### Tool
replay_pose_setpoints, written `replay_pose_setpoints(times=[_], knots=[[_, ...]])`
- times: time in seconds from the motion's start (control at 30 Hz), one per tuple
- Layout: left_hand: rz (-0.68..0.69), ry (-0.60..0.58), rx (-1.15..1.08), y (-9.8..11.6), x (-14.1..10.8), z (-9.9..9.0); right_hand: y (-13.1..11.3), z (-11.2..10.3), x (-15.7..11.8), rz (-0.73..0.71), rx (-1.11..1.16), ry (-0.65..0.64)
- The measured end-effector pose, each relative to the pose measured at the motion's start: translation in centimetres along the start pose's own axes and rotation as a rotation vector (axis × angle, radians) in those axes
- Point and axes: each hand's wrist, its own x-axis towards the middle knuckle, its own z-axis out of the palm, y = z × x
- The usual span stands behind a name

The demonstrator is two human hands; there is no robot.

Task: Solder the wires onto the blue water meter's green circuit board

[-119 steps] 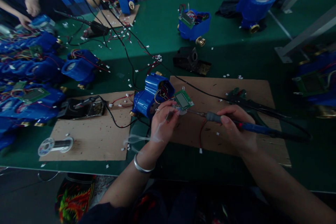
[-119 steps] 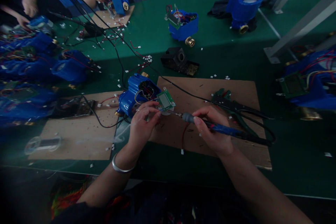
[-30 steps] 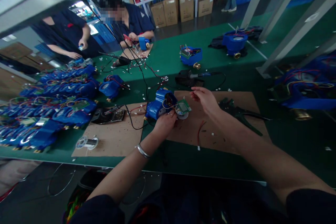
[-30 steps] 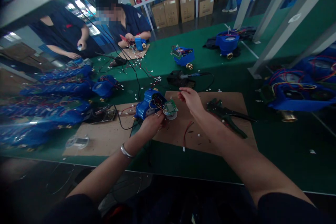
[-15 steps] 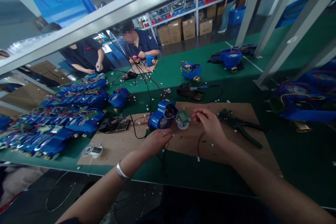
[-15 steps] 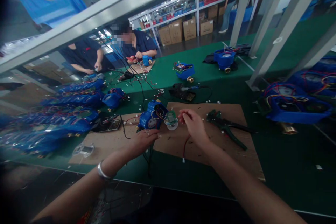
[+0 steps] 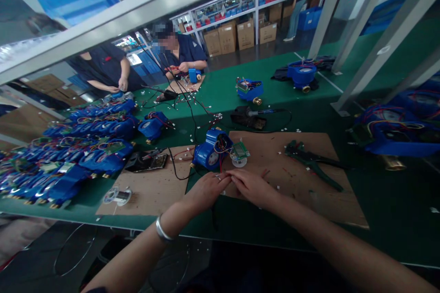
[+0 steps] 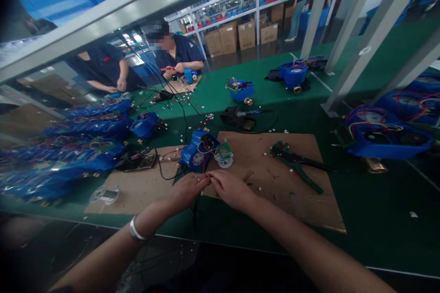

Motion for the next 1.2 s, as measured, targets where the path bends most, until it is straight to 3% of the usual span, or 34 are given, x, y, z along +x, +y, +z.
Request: replay_pose_setpoints(times=[0.23, 0.43, 0.6, 0.73, 0.8, 0.87, 1.0, 1.1, 1.2], knots=[[-0.171, 0.138, -0.228, -0.6, -0.4, 1.2, -0.2, 0.8, -0.3, 0.102, -0.008, -0.049], [-0.1, 0.268, -0.51, -1.5, -0.1, 2.1, -0.3, -0.1, -0.4, 0.161, -0.039, -0.023], [-0.183, 0.301, -0.75, -1.6, -0.1, 2.0, 0.0, -0.3, -0.6, 0.306, 0.094, -0.016], [-0.24, 0.43, -0.895, -1.3, -0.1, 1.4, -0.1, -0.4, -0.4, 0.232, 0.063, 0.034], [-0.234, 0.458, -0.888, -1.1, 0.1, 1.2, -0.3, -0.4, -0.2, 0.179, 0.039, 0.035], [-0.181, 0.407, -0.819, -0.8, 0.2, 1.1, -0.7, -0.3, -0.1, 0.161, 0.013, 0.033], [-0.136, 0.286, -0.636, -0.2, 0.5, 0.9, -1.5, -0.2, 0.0, 0.296, -0.036, 0.075], [-0.145, 0.31, -0.595, -0.1, 0.8, 0.8, -1.7, -0.5, 0.0, 0.389, 0.005, 0.082], [-0.152, 0.362, -0.624, 0.0, 1.1, 0.9, -1.7, -0.9, 0.1, 0.383, 0.001, 0.079]])
